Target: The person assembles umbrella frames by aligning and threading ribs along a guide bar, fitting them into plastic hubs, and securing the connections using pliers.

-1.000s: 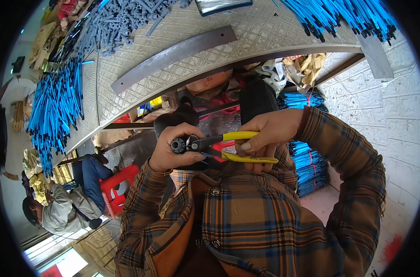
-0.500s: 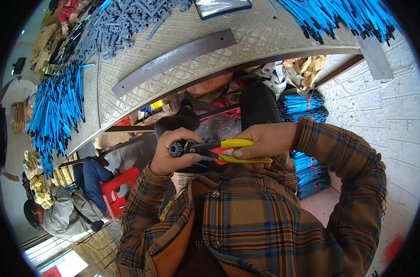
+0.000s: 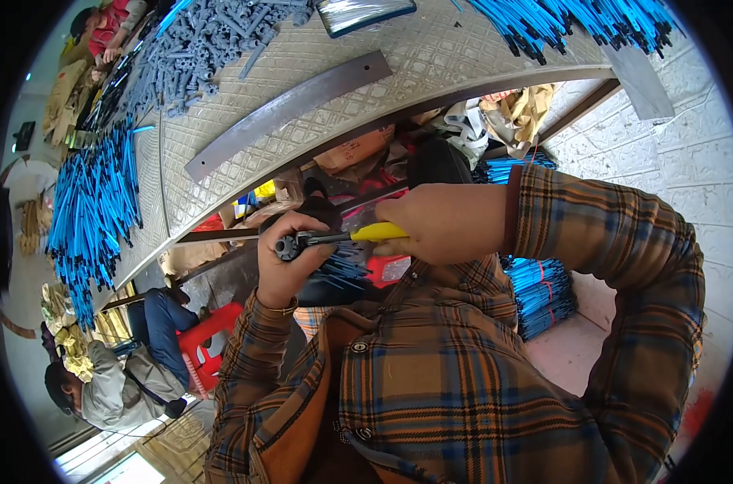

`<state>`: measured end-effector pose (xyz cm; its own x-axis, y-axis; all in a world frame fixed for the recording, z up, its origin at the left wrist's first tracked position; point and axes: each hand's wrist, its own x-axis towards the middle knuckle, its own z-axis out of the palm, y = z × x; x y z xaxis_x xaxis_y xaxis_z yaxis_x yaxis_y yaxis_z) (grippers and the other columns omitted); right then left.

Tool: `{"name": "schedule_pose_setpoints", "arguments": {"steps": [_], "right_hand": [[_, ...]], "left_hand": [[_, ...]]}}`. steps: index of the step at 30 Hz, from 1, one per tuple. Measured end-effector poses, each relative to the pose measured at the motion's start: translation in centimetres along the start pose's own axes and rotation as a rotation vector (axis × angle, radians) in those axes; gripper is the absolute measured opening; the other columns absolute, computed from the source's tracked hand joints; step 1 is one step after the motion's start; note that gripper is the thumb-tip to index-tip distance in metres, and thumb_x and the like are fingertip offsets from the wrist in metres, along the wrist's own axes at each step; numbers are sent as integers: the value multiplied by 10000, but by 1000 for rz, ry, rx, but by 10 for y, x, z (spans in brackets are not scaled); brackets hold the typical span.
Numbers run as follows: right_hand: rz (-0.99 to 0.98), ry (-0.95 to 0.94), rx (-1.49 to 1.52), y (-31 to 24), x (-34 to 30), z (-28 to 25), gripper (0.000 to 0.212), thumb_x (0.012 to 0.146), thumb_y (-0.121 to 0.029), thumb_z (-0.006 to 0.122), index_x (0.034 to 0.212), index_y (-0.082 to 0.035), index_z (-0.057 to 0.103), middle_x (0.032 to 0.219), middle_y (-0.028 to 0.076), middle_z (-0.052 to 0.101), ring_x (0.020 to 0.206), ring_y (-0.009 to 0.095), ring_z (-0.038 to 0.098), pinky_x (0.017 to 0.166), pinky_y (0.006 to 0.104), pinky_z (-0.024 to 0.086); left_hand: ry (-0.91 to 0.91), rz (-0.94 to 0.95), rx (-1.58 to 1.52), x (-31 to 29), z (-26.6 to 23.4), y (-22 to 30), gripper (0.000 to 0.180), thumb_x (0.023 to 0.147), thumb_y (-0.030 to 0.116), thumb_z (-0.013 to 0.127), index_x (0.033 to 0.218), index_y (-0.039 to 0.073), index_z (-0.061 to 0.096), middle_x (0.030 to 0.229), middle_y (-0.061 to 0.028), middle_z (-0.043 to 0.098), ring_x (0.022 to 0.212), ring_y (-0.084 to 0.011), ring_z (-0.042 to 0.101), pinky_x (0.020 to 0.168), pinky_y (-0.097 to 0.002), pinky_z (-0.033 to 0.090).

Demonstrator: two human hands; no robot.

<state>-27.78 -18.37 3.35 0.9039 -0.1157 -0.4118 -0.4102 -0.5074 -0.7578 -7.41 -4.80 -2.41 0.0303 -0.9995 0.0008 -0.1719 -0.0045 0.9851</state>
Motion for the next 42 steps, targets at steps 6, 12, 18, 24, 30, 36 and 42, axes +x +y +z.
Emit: {"name": "schedule_pose_setpoints", "arguments": {"steps": [6, 12, 18, 24, 30, 36, 42], "right_hand": [[-18, 100, -147, 3, 7, 11, 333, 870, -343, 544, 928, -20, 489, 839, 204, 586, 766, 394, 572, 615, 450, 438], [-115, 144, -83, 5, 12, 10, 342, 871, -341, 534, 945, -7, 526, 827, 192, 596, 787, 381, 580, 667, 446, 452], [-69, 66, -4, 2, 10, 5, 356, 870, -352, 527, 959, -8, 548, 835, 188, 598, 803, 371, 581, 689, 440, 458], [-61, 122, -293, -2, 11, 9, 326, 855, -305, 576, 1016, -24, 538, 885, 178, 577, 753, 363, 575, 633, 411, 452], [-307, 440, -23, 41, 52, 52, 328, 831, -260, 612, 1055, -30, 544, 914, 147, 565, 794, 309, 575, 678, 371, 454], [-209, 508, 422, 39, 106, 132, 316, 819, -250, 616, 1041, -32, 556, 920, 159, 566, 857, 308, 560, 734, 371, 446], [-216, 529, 309, 40, 115, 130, 323, 805, -221, 636, 1039, -17, 546, 912, 170, 569, 841, 314, 563, 728, 363, 445]], "left_hand": [[182, 89, 1, -1, -1, -18, 319, 769, 170, 681, 1009, -6, 566, 782, -50, 591, 728, -91, 553, 677, -225, 435], [113, 63, -375, -7, -6, -24, 565, 849, 497, 531, 1042, -35, 544, 749, -53, 557, 696, -103, 548, 653, -225, 425], [162, 56, -233, -7, -6, -25, 853, 779, 731, 381, 1076, -55, 524, 717, -57, 543, 658, -105, 533, 629, -222, 414], [199, 3, -134, -6, -1, -17, 914, 747, 769, 350, 1090, -59, 526, 668, -51, 538, 621, -107, 525, 608, -233, 417], [224, 84, -404, -10, -12, -20, 987, 708, 781, 377, 1219, -62, 431, 598, -61, 530, 565, -145, 522, 588, -259, 430], [209, 108, -439, -26, -19, -14, 1054, 669, 788, 403, 1297, -56, 335, 554, -74, 522, 538, -175, 512, 585, -284, 432], [296, 209, -402, -39, -13, -24, 838, 711, 504, 670, 1293, -11, 357, 809, -93, 585, 782, -193, 569, 759, -314, 458]]}}
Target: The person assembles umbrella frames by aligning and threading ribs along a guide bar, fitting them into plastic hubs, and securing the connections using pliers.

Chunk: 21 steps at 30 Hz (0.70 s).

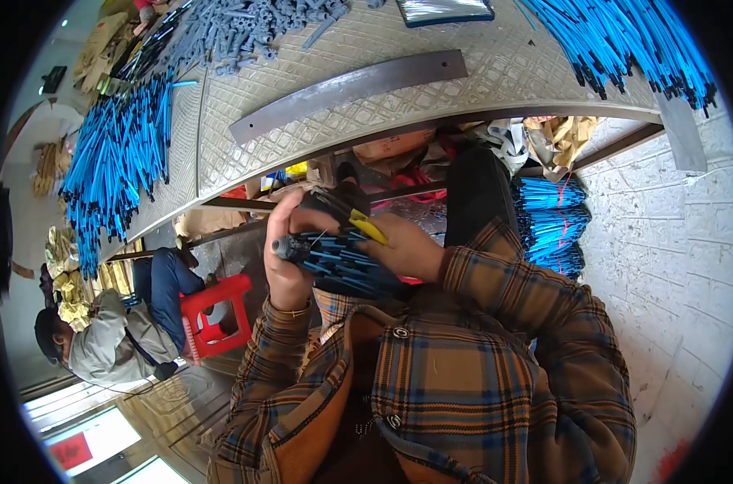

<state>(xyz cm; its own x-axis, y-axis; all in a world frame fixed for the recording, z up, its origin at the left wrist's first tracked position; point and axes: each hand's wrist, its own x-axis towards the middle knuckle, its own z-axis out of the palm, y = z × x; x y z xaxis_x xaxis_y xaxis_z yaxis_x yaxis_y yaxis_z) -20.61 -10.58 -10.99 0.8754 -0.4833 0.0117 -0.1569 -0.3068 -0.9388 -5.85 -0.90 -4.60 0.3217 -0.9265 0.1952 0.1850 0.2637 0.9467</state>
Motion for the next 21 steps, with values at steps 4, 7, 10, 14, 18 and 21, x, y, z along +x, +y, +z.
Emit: {"name": "schedule_pose_setpoints", "arguments": {"steps": [4, 7, 10, 14, 18, 21], "right_hand": [[52, 10, 12, -4, -1, 3, 320, 797, -212, 641, 1034, -19, 546, 893, 179, 569, 840, 312, 564, 738, 359, 441], [60, -117, -3, -7, 2, -2, 340, 798, -214, 643, 1055, -14, 544, 927, 174, 561, 876, 299, 557, 764, 348, 436], [-48, -72, 38, -12, -3, -21, 341, 798, -211, 644, 1059, -12, 551, 960, 163, 552, 894, 289, 551, 775, 341, 436], [-126, -102, 95, -44, 3, -59, 327, 800, -199, 642, 1052, -6, 563, 995, 147, 537, 924, 272, 542, 797, 330, 433], [-244, -149, -5, -66, 11, -73, 308, 805, -183, 635, 1048, -4, 572, 1013, 138, 535, 923, 260, 549, 807, 324, 435], [-279, -202, -62, -76, 3, -79, 304, 812, -177, 626, 1058, -6, 574, 1018, 138, 538, 911, 259, 558, 802, 322, 441]], "left_hand": [[68, -89, 0, -15, 4, 1, 642, 693, 212, 755, 1209, 13, 429, 995, -104, 562, 955, -198, 543, 883, -334, 425], [42, -196, -18, -18, -3, 0, 516, 682, 82, 749, 1118, 22, 480, 1055, -108, 548, 1009, -198, 527, 923, -339, 406], [-41, -266, 4, -15, -10, -2, 386, 687, 22, 713, 1018, 28, 516, 1055, -111, 549, 1013, -197, 524, 927, -337, 402], [-62, -165, -6, -11, -1, -5, 285, 691, 2, 691, 924, 30, 527, 1040, -106, 555, 1012, -192, 527, 912, -330, 412], [-107, -182, 218, -6, 3, -1, 283, 691, 1, 686, 928, 18, 533, 1017, -113, 562, 1033, -194, 519, 913, -331, 410], [34, -314, 255, -7, 10, 4, 274, 676, -3, 693, 901, 10, 538, 976, -105, 576, 989, -181, 546, 879, -317, 431]]}}
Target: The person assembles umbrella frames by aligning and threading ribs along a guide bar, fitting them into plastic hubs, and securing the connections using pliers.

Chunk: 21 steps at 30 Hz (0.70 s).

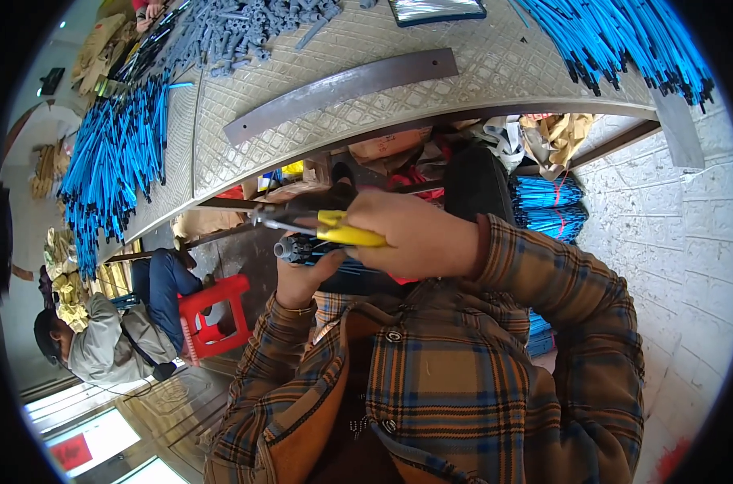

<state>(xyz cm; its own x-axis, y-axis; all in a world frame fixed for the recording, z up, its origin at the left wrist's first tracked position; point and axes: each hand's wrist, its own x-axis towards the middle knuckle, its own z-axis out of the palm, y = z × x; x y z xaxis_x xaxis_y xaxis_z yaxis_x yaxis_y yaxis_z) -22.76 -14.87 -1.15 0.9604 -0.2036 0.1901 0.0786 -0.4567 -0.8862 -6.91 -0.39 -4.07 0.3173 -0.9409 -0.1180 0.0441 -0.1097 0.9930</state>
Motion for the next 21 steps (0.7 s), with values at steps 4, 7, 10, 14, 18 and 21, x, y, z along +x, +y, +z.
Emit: {"name": "schedule_pose_setpoints", "arguments": {"steps": [4, 7, 10, 14, 18, 21], "right_hand": [[23, -108, 57, -8, -10, -3, 306, 828, -180, 609, 1083, -16, 573, 1000, 134, 554, 875, 248, 573, 776, 313, 453], [28, -127, 123, -8, -16, -14, 304, 841, -189, 596, 1096, -27, 572, 959, 118, 578, 828, 217, 586, 748, 302, 460], [400, -271, 316, -12, -23, -37, 293, 855, -210, 584, 1091, -36, 573, 875, 85, 607, 774, 147, 578, 716, 278, 460], [457, -358, 306, -15, -28, -44, 287, 874, -252, 554, 1048, -24, 572, 812, 86, 610, 748, 131, 565, 683, 289, 439], [504, -467, 314, -16, -27, -47, 299, 875, -263, 558, 1056, -26, 573, 799, 82, 604, 731, 136, 555, 679, 288, 437], [496, -489, 271, -18, -25, -50, 307, 876, -254, 560, 1091, -35, 571, 800, 61, 613, 708, 114, 551, 655, 276, 445]], "left_hand": [[-118, 265, -64, 12, -5, -15, 283, 657, -5, 705, 892, 5, 546, 938, -85, 598, 914, -160, 578, 825, -281, 457], [-76, 201, -28, 5, -4, -12, 275, 652, -16, 699, 881, 11, 551, 903, -69, 602, 876, -151, 587, 793, -275, 467], [-62, 156, -9, 5, -4, -8, 269, 648, -25, 695, 874, 16, 554, 884, -62, 602, 862, -146, 588, 777, -276, 470], [-98, 143, 5, 8, -5, -8, 269, 646, -29, 687, 874, 22, 555, 880, -74, 590, 885, -178, 579, 809, -318, 455], [-140, 206, 26, 11, -3, -8, 271, 644, -25, 672, 881, 22, 552, 872, -94, 578, 909, -237, 571, 869, -386, 433], [-148, 242, 38, 12, -3, -10, 264, 640, -30, 669, 874, 22, 558, 865, -92, 580, 902, -232, 574, 865, -382, 433]]}}
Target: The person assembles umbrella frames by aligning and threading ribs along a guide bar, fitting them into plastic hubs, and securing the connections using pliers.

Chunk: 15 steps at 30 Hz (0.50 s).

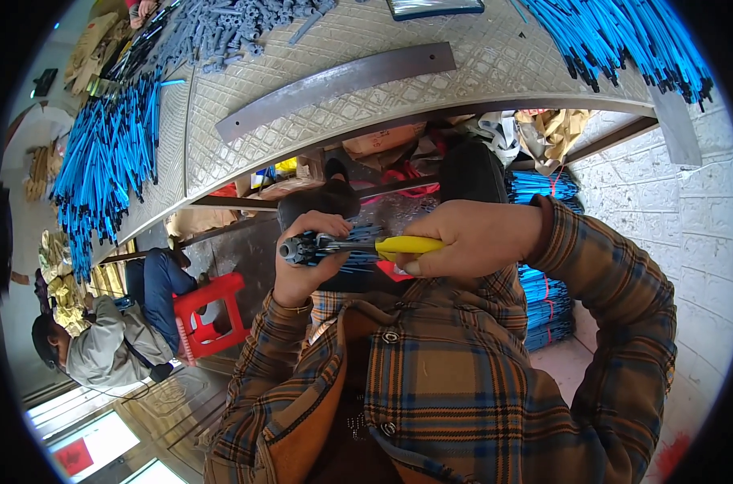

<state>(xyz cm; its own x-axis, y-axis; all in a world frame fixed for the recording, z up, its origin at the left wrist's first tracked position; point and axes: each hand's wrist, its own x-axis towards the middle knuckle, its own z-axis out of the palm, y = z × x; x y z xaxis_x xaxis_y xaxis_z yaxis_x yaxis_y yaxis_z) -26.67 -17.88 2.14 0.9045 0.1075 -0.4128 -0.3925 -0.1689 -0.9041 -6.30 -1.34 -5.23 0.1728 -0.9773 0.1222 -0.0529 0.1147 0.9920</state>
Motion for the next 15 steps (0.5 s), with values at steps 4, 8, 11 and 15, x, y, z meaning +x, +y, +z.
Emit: {"name": "schedule_pose_setpoints", "arguments": {"steps": [4, 8, 11, 15], "right_hand": [[9, -12, -17, -6, -2, -2, 317, 878, -252, 558, 1109, -36, 568, 791, 51, 615, 691, 102, 548, 642, 268, 448], [89, -35, 42, -6, -4, -3, 326, 878, -259, 559, 1107, -27, 566, 774, 53, 611, 681, 102, 546, 638, 267, 448], [99, -43, 48, -6, -5, -3, 336, 876, -265, 562, 1107, -21, 563, 768, 57, 610, 675, 105, 546, 635, 269, 447], [41, -31, -20, -10, -7, -4, 342, 876, -272, 564, 1100, -14, 560, 766, 66, 607, 666, 112, 545, 624, 275, 445]], "left_hand": [[-4, 34, 43, 0, 0, -2, 268, 634, -47, 680, 861, 31, 561, 879, -83, 596, 852, -172, 588, 771, -286, 458], [-6, 19, 64, 1, 2, 1, 271, 629, -49, 679, 860, 31, 562, 877, -84, 596, 854, -168, 588, 769, -284, 458], [-2, 1, 80, 1, 3, 3, 276, 629, -47, 681, 865, 33, 564, 876, -80, 595, 843, -158, 586, 759, -277, 458], [-13, 29, 67, 2, 2, 0, 280, 631, -47, 682, 872, 35, 565, 877, -75, 594, 821, -144, 581, 739, -266, 456]]}}
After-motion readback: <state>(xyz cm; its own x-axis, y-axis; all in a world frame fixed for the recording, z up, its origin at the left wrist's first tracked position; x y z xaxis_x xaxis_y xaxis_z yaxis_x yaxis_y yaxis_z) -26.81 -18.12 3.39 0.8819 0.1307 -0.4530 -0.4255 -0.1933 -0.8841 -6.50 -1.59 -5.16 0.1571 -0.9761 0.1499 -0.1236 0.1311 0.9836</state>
